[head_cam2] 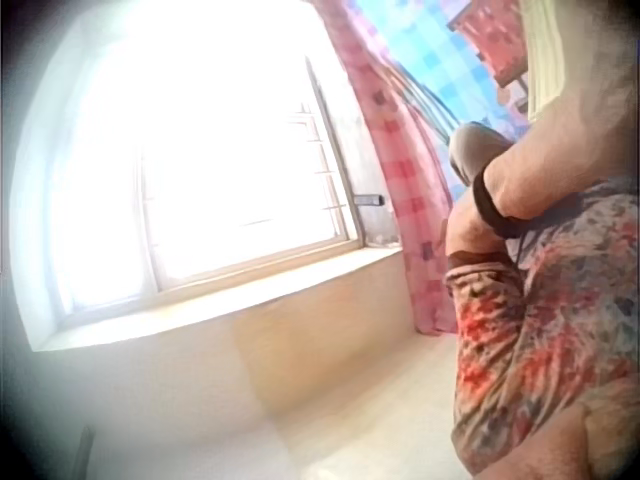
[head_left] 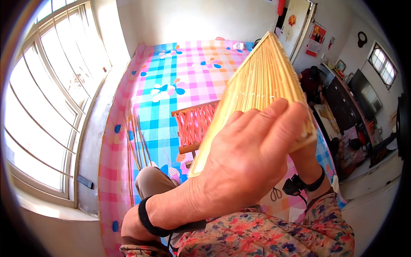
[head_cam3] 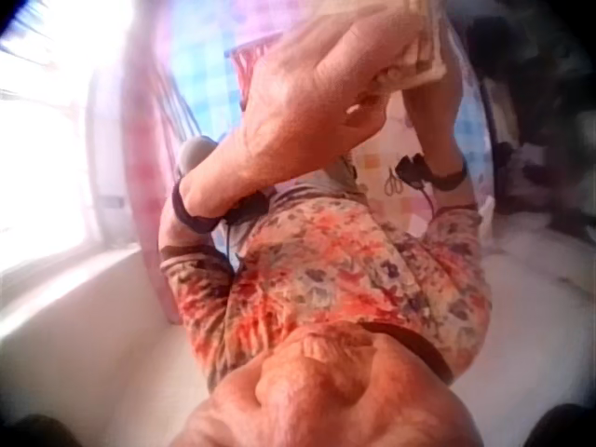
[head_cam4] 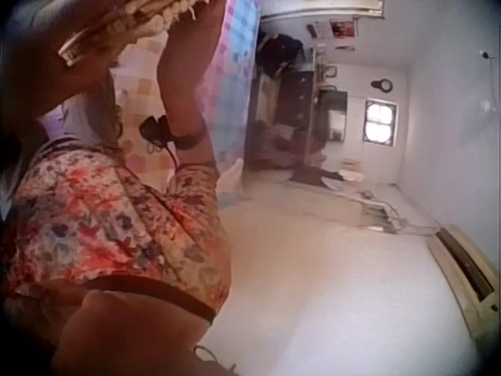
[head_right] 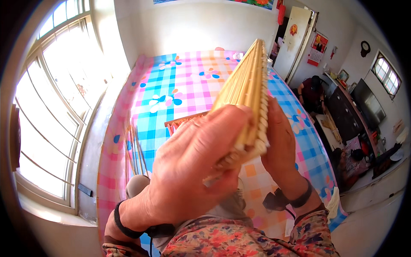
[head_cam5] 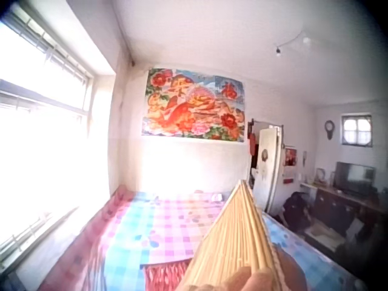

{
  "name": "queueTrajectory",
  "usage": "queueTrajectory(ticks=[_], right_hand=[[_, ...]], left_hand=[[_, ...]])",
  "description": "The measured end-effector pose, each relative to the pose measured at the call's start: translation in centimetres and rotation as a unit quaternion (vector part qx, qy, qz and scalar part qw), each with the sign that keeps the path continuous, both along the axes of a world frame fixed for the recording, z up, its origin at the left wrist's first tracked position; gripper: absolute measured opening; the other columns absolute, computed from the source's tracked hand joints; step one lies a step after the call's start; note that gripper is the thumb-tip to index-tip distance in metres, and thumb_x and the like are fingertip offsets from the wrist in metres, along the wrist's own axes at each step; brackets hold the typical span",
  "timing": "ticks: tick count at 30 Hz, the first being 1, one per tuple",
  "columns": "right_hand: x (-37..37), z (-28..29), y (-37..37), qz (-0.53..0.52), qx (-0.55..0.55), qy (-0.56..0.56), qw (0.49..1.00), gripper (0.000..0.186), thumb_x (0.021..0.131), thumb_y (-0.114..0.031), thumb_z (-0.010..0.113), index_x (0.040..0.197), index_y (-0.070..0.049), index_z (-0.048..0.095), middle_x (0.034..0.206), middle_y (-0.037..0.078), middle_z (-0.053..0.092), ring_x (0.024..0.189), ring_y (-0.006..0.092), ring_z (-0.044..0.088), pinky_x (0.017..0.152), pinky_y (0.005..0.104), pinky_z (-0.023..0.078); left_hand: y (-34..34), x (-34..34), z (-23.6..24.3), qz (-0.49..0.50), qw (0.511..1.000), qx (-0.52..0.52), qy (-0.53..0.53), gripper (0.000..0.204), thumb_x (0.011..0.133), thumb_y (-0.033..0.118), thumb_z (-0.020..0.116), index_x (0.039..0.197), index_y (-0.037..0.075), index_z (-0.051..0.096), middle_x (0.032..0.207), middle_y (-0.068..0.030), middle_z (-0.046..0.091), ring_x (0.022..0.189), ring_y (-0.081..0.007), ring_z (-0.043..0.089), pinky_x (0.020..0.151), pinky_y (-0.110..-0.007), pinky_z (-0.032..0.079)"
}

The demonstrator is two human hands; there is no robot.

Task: The person weaves together thin wooden sticks with white thread to create a mat, tying off the edges of the sticks.

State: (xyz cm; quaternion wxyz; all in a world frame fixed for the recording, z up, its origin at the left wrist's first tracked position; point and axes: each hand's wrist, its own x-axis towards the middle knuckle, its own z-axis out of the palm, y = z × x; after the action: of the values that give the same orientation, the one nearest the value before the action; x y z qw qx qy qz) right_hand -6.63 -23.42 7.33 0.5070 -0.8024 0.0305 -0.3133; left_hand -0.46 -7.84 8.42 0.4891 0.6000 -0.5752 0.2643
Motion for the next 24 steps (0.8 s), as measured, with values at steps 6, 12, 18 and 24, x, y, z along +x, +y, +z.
queueTrajectory(ticks=[6, 12, 18, 24], right_hand=[[1.3, -4.0, -0.8, 0.15, 0.356, -0.105, 0.916, 0.04, 0.1, -0.031, 0.029, 0.119, -0.001, 0.049, 0.108, 0.01, 0.058, 0.101, 0.0171, 0.055, 0.091, 0.0327, 0.044], [4.4, -13.4, -0.1, 0.202, 0.639, -0.013, 0.742, 0.037, 0.097, -0.026, 0.03, 0.115, 0.0, 0.05, 0.105, 0.009, 0.059, 0.099, 0.0196, 0.055, 0.092, 0.0371, 0.041], [2.8, -18.0, 2.0, 0.156, 0.697, 0.042, 0.699, 0.035, 0.097, -0.025, 0.033, 0.116, -0.001, 0.05, 0.107, 0.009, 0.058, 0.101, 0.0197, 0.055, 0.092, 0.0366, 0.041], [0.4, -20.3, 1.6, 0.226, 0.649, 0.086, 0.722, 0.032, 0.097, -0.02, 0.034, 0.122, -0.003, 0.047, 0.114, 0.009, 0.056, 0.105, 0.0182, 0.054, 0.094, 0.0358, 0.042]], left_hand=[[1.4, 0.4, -1.3, 0.011, 0.966, 0.195, -0.172, 0.049, 0.073, 0.011, 0.058, 0.12, 0.0, 0.049, 0.113, -0.0157, 0.056, 0.082, -0.0213, 0.053, 0.072, -0.033, 0.041], [3.6, 1.1, -8.8, 0.068, 0.948, 0.292, -0.103, 0.051, 0.073, 0.008, 0.059, 0.123, 0.004, 0.051, 0.117, -0.0115, 0.057, 0.085, -0.0225, 0.052, 0.076, -0.035, 0.041], [5.0, -0.5, -13.1, 0.054, 0.939, 0.334, 0.065, 0.057, 0.069, 0.0, 0.063, 0.125, 0.006, 0.05, 0.12, -0.0121, 0.055, 0.097, -0.0279, 0.054, 0.084, -0.038, 0.044], [6.9, -1.4, -14.7, 0.067, 0.925, 0.299, 0.223, 0.055, 0.065, 0.001, 0.074, 0.115, 0.004, 0.05, 0.114, -0.0142, 0.054, 0.098, -0.0339, 0.055, 0.082, -0.04, 0.048]])
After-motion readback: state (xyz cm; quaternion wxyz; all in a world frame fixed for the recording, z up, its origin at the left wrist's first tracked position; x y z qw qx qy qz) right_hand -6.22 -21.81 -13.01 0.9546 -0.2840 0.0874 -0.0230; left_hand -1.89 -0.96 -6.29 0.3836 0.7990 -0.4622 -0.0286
